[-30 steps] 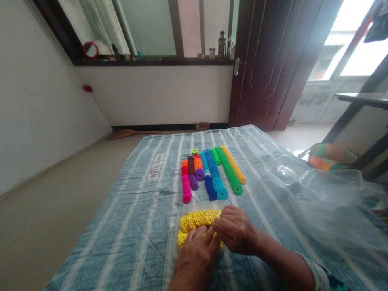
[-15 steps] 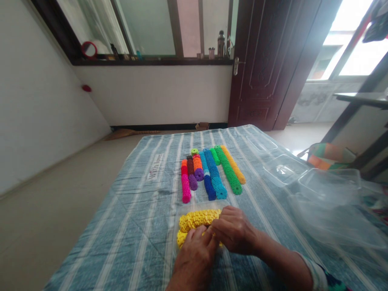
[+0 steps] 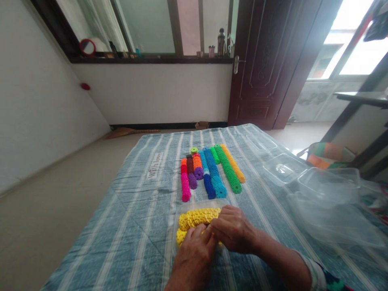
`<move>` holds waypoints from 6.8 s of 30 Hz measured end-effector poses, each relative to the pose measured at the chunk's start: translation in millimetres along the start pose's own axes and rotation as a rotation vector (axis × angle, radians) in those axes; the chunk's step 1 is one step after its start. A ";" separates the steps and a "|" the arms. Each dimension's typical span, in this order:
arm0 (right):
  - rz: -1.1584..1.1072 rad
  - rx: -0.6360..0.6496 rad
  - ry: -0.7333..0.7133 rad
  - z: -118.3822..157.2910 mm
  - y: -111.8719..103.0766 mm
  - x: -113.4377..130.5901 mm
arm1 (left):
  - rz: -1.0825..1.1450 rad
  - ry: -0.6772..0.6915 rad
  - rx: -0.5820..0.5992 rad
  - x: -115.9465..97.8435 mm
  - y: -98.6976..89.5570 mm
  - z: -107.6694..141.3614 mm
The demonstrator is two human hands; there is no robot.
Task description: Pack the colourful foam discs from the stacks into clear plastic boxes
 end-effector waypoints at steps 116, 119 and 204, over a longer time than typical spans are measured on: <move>0.001 0.221 0.115 7.2 3.6 9.5 | 0.052 0.105 -0.406 0.4 6.9 6.1; -0.001 0.197 0.107 5.6 3.1 9.8 | 0.051 0.108 -0.389 1.7 7.3 6.3; 0.093 -0.097 0.229 19.4 -11.2 -42.5 | -0.072 0.175 -0.428 6.8 13.5 13.6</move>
Point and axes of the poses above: each hand's wrist, its own z-axis away from the middle knuckle, its own y-axis out of the palm, x = y × z, the point moved 1 cm from there along -z, towards the middle knuckle, and after that the axes turned 9 degrees about -z, right-handed, at the moved point
